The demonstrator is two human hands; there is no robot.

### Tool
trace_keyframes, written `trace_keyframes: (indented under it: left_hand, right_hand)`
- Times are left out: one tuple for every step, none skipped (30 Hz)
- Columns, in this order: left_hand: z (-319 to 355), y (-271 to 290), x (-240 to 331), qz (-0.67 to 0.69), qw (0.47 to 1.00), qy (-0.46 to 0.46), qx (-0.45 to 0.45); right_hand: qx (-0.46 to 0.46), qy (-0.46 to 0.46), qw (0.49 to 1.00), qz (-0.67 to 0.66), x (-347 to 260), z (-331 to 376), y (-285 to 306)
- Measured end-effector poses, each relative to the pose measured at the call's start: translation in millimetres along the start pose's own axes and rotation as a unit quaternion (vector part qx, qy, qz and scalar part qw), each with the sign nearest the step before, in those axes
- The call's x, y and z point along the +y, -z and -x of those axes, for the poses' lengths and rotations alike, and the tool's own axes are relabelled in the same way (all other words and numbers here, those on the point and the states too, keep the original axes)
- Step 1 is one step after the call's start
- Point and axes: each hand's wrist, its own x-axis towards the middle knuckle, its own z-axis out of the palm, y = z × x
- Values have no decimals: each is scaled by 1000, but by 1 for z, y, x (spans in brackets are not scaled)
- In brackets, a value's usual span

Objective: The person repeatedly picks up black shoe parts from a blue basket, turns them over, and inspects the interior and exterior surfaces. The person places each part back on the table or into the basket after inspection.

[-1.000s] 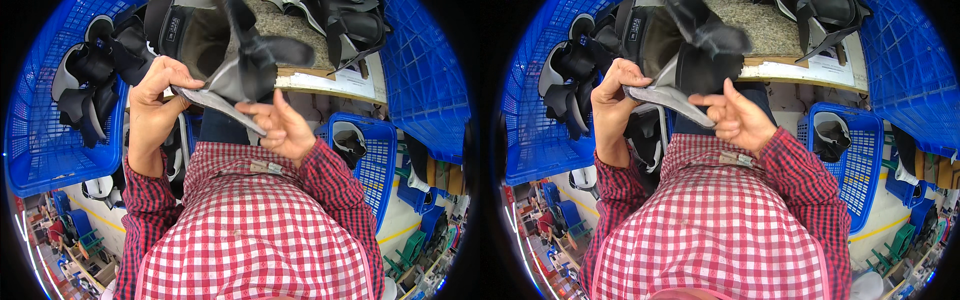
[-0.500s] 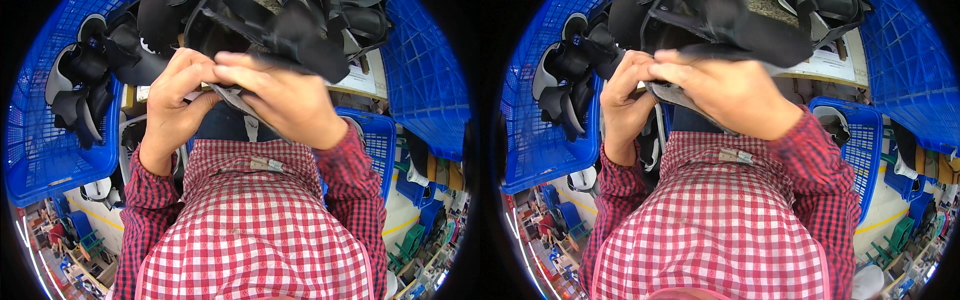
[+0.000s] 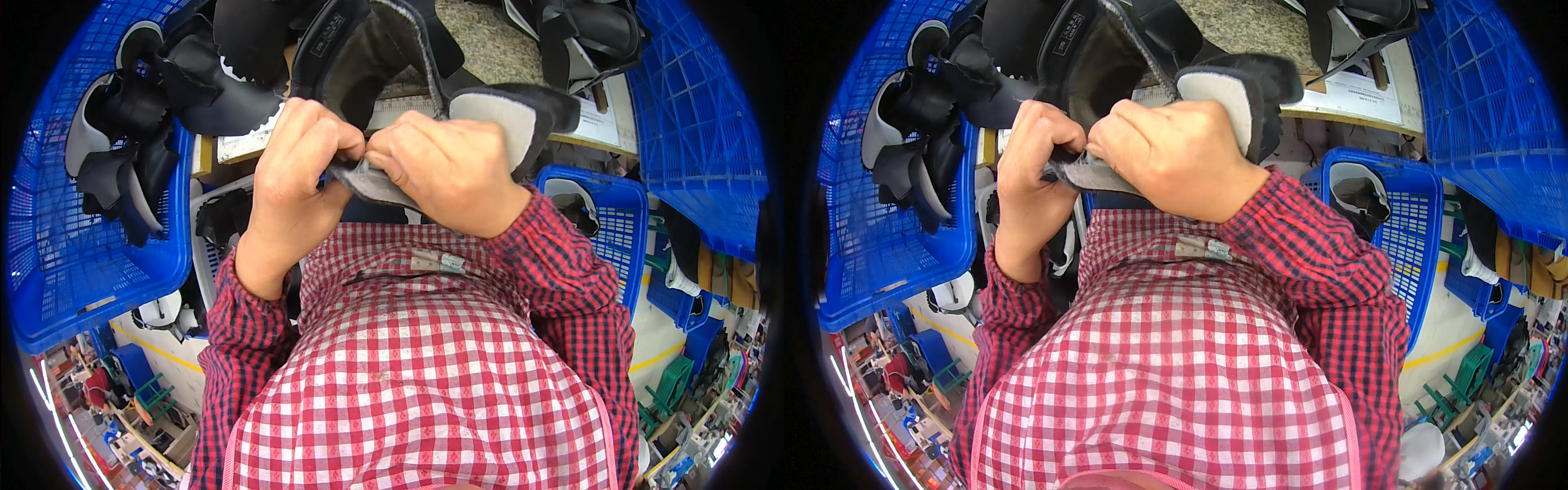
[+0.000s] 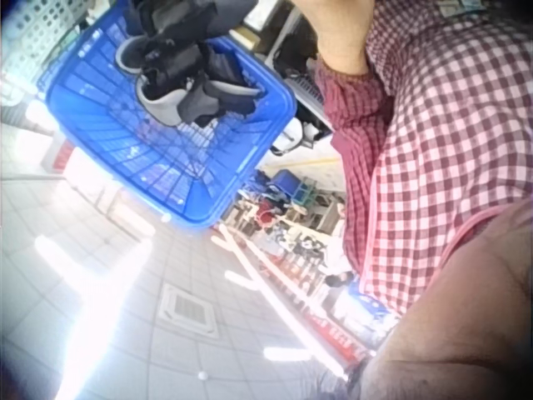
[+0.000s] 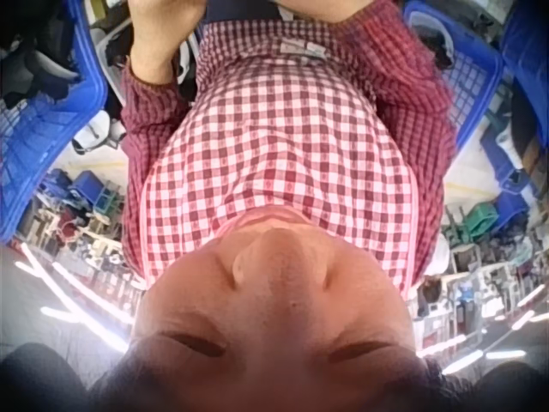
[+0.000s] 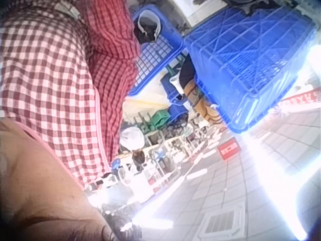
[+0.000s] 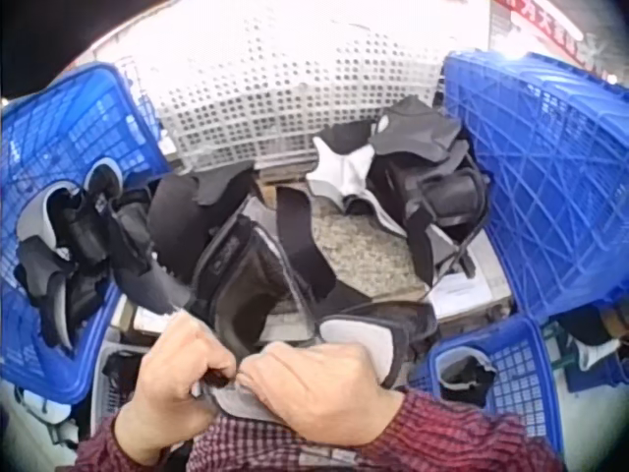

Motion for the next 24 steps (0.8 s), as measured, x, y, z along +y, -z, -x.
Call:
trace_keyframes:
  left_hand:
    - [4, -1, -1, -14, 1000, -8, 1]
    - [9, -1, -3, -31, 1000, -3, -5]
    - [15, 0, -5, -48, 999, -1, 11]
    - [20, 0, -7, -48, 998, -1, 30]
    - [26, 0, -9, -49, 998, 6, 46]
    - [32, -1, -10, -49, 996, 6, 69]
    - [37, -4, -12, -56, 996, -2, 75]
    - [42, -7, -12, -45, 997, -12, 62]
    - [46, -11, -12, -39, 997, -13, 66]
    - [49, -14, -12, -32, 997, -22, 65]
    - [52, -18, -12, -26, 997, -18, 71]
    - [53, -21, -12, -26, 996, -20, 85]
    - [54, -23, -12, -29, 995, -26, 90]
    - [55, -24, -13, -29, 995, -26, 96]
    - [56, -25, -13, -35, 994, -35, 94]
    - [57, -24, -14, -40, 994, -37, 93]
    - [58, -24, -15, -43, 994, -40, 93]
    - [59, -24, -15, -52, 994, -41, 91]
    - [61, -23, -15, -58, 993, -43, 90]
    - [62, -24, -14, -70, 993, -44, 82]
    - [63, -23, -13, -73, 993, -42, 79]
    - [63, -23, -12, -69, 993, -49, 81]
    - [63, -23, -10, -69, 993, -52, 78]
    - [61, -22, -9, -70, 993, -51, 76]
  right_hand:
    - [3, -4, 1000, -3, -3, 3, -3]
    - [-9, -12, 1000, -8, -5, 7, -6]
    - [-3, -39, 999, -37, -6, 11, -10]
    - [4, -50, 999, -13, -7, 15, -12]
    - [-15, -73, 997, 15, -6, 21, -12]
    - [-34, -96, 994, 43, -5, 26, -12]
    - [-46, -102, 993, 43, -3, 30, -14]
    - [-42, -79, 994, 65, 0, 35, -13]
    - [-39, -56, 994, 88, 4, 38, -11]
    - [-24, -34, 993, 111, 7, 41, -9]
    - [-3, -16, 991, 134, 10, 43, -6]
    - [11, 0, 990, 143, 12, 43, -4]
    - [29, 25, 988, 152, 16, 43, -1]
    - [31, 40, 985, 162, 19, 42, 2]
    - [36, 47, 988, 146, 21, 42, 5]
    - [37, 62, 988, 133, 22, 41, 8]
    - [30, 67, 990, 119, 22, 42, 11]
    - [21, 66, 992, 103, 22, 42, 13]
    - [6, 65, 993, 96, 20, 44, 16]
    - [-4, 61, 994, 86, 19, 46, 18]
    - [-14, 56, 995, 76, 18, 47, 21]
    - [-24, 51, 996, 66, 17, 49, 22]
    - [-30, 57, 996, 62, 17, 49, 22]
    - [-26, 59, 996, 55, 18, 49, 23]
